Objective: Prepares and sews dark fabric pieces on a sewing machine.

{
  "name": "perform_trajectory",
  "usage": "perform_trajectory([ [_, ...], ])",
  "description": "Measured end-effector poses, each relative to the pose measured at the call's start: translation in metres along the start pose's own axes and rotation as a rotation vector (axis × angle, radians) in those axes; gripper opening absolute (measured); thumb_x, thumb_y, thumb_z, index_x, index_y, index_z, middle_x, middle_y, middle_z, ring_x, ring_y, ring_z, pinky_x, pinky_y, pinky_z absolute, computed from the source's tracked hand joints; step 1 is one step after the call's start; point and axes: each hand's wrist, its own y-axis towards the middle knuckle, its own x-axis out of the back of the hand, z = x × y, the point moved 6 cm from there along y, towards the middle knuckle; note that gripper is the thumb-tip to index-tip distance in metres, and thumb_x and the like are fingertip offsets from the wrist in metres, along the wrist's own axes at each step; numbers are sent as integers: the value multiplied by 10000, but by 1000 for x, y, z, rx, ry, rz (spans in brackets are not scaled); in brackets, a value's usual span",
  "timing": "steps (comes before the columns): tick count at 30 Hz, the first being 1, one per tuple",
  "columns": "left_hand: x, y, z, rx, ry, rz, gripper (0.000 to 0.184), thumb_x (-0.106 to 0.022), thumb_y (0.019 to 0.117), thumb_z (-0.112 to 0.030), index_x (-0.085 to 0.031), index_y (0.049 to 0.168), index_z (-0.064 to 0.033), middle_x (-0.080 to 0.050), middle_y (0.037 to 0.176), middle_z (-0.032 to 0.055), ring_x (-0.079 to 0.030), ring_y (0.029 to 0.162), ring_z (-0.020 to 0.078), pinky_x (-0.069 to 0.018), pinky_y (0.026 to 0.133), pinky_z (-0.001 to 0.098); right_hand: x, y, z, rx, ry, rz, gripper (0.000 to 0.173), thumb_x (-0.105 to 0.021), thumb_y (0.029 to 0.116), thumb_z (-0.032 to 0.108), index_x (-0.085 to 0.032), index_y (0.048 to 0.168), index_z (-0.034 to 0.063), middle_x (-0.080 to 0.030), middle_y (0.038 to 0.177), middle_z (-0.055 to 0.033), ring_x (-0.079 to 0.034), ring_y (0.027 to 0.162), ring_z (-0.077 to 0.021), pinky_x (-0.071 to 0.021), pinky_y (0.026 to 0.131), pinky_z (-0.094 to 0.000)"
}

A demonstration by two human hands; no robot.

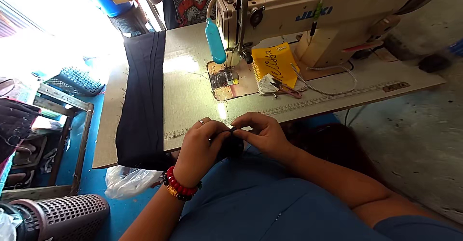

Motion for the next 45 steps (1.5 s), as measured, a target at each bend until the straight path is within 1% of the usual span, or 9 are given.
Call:
perform_trajectory([
  [15, -19, 16, 22, -66, -25, 41, 114, -643, 967, -199, -742, 984, -144, -688, 927, -51, -629, 866, 51, -515, 786, 280, 7, 16, -7, 114, -291, 35, 69, -714, 905, 75, -733, 962, 41, -705, 934, -20, -681, 889, -55, -594, 825, -232],
  [19, -39, 61, 47, -97, 96, 68, 111, -654, 958, -136, -751, 963, -81, -706, 918, 52, -665, 913, 210, -532, 851, 440, 20, 45, -30, 102, -594, -29, 93, -690, 934, 110, -734, 995, 56, -720, 944, -63, -693, 878, -155, -584, 825, -357],
  [22, -54, 98, 68, -23, 191, 108, 136, -634, 983, -132, -744, 987, -52, -707, 983, 133, -649, 1009, 337, -486, 910, 550, 27, 60, -43, 136, -804, -64, 229, -689, 941, 148, -724, 1142, 41, -715, 1074, -134, -691, 1013, -284, -569, 887, -473],
  [24, -62, 122, 85, 71, 258, 126, 175, -623, 993, -187, -761, 1022, -83, -719, 1022, 132, -637, 1088, 359, -469, 949, 583, 26, 64, -53, 133, -933, 10, 343, -665, 971, 283, -709, 1239, 73, -704, 1220, -123, -648, 1180, -307, -499, 1025, -533],
  [26, -66, 139, 95, 148, 303, 137, 186, -624, 1003, -230, -766, 1043, -116, -715, 1074, 121, -611, 1146, 363, -445, 965, 605, 24, 62, -61, 115, -1058, 100, 454, -596, 978, 477, -726, 1229, 122, -670, 1348, -66, -555, 1345, -300, -331, 1154, -633],
  [30, -71, 156, 109, 245, 320, 147, 186, -638, 1001, -296, -756, 1053, -162, -696, 1083, 110, -593, 1170, 341, -384, 1006, 608, 24, 63, -67, 60, -1189, 194, 621, -507, 959, 656, -710, 1279, 163, -591, 1480, -14, -366, 1509, -309, -84, 1179, -762],
  [34, -74, 161, 117, 294, 304, 128, 203, -662, 978, -329, -755, 1015, -152, -694, 1072, 111, -587, 1169, 342, -386, 985, 612, 27, 67, -72, 11, -1215, 241, 656, -446, 967, 687, -686, 1304, 177, -513, 1558, -19, -264, 1556, -321, -45, 1186, -759],
  [40, -76, 167, 128, 456, 250, 145, 206, -705, 936, -376, -745, 1039, -202, -634, 1305, 82, -489, 1319, 337, -357, 1025, 623, 24, 66, -73, -10, -1229, 246, 656, -391, 994, 664, -668, 1331, 175, -493, 1575, -26, -223, 1570, -323, -25, 1185, -756],
  [45, -80, 172, 141, 487, 228, 94, 231, -734, 892, -430, -748, 997, -225, -643, 1271, 59, -497, 1309, 314, -359, 1038, 611, 24, 72, -75, -65, -1238, 241, 648, -397, 996, 656, -651, 1358, 183, -478, 1586, -24, -207, 1574, -327, -17, 1184, -757],
])
